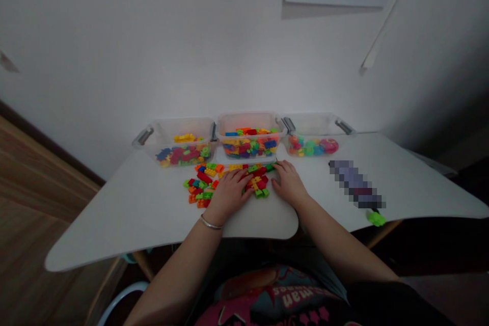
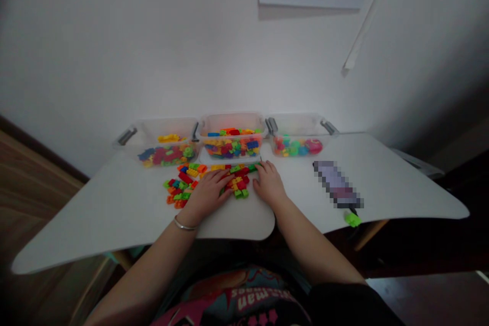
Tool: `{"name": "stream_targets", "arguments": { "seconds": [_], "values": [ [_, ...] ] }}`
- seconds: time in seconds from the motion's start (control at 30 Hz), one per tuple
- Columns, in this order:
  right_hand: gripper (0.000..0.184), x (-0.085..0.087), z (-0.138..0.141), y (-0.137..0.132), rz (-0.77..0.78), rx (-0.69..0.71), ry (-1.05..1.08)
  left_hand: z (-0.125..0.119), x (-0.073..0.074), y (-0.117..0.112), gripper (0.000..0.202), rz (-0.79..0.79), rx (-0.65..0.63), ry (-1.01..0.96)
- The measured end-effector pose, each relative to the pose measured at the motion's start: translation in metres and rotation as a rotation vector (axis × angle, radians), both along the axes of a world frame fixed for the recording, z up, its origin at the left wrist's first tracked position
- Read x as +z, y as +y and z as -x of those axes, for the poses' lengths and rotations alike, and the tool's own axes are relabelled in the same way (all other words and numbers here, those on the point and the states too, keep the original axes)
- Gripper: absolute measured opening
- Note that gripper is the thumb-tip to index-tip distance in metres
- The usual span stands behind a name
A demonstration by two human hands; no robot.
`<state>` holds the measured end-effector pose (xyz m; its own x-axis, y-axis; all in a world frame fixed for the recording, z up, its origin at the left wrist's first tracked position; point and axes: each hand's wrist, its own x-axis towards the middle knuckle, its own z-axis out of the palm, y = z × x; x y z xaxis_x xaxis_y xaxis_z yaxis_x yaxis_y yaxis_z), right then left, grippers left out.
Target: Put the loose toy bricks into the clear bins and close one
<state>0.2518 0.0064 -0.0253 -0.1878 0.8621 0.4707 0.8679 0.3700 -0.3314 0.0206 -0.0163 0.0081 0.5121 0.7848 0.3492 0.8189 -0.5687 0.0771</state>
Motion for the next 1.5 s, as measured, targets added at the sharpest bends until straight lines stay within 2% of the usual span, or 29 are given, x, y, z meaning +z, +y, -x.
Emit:
{"name": "stream_targets", "arguments": {
  "seconds": [0.27, 0.53, 0.73, 0.97, 1.07, 1.17, 1.27, 1.4, 1.5],
  "values": [
    [0.015, 0.005, -0.009, 0.006, 0.004, 0.013, 0.091, 0.001, -0.001, 0.0, 0.044, -0.004, -0.007, -0.009],
    [0.017, -0.002, -0.011, 0.008, 0.053, -0.043, 0.114, 0.0, 0.0, 0.001, 0.045, 0.002, -0.007, 0.003],
    [0.007, 0.003, -0.01, 0.007, 0.113, -0.089, 0.244, 0.001, 0.0, 0.0, 0.044, 0.002, -0.003, -0.011],
    [0.013, 0.007, -0.015, -0.002, 0.218, -0.085, 0.299, 0.0, 0.004, -0.001, 0.042, 0.006, -0.008, -0.02],
    [0.01, 0.011, -0.018, -0.006, 0.247, -0.098, 0.375, 0.0, 0.005, -0.001, 0.043, 0.007, -0.006, -0.011],
    [0.012, 0.021, -0.02, -0.003, 0.187, -0.11, 0.53, 0.0, 0.004, -0.001, 0.043, 0.013, -0.002, 0.004],
    [0.021, 0.038, -0.021, 0.011, 0.069, -0.064, 0.729, 0.001, 0.002, -0.001, 0.044, 0.007, -0.006, 0.012],
    [0.031, 0.071, -0.017, 0.044, -0.04, 0.045, 0.933, 0.001, 0.002, -0.001, 0.044, 0.001, -0.001, 0.013],
    [0.026, 0.098, -0.01, 0.07, -0.069, 0.039, 0.912, 0.001, 0.002, 0.0, 0.044, 0.007, -0.001, 0.005]
  ]
}}
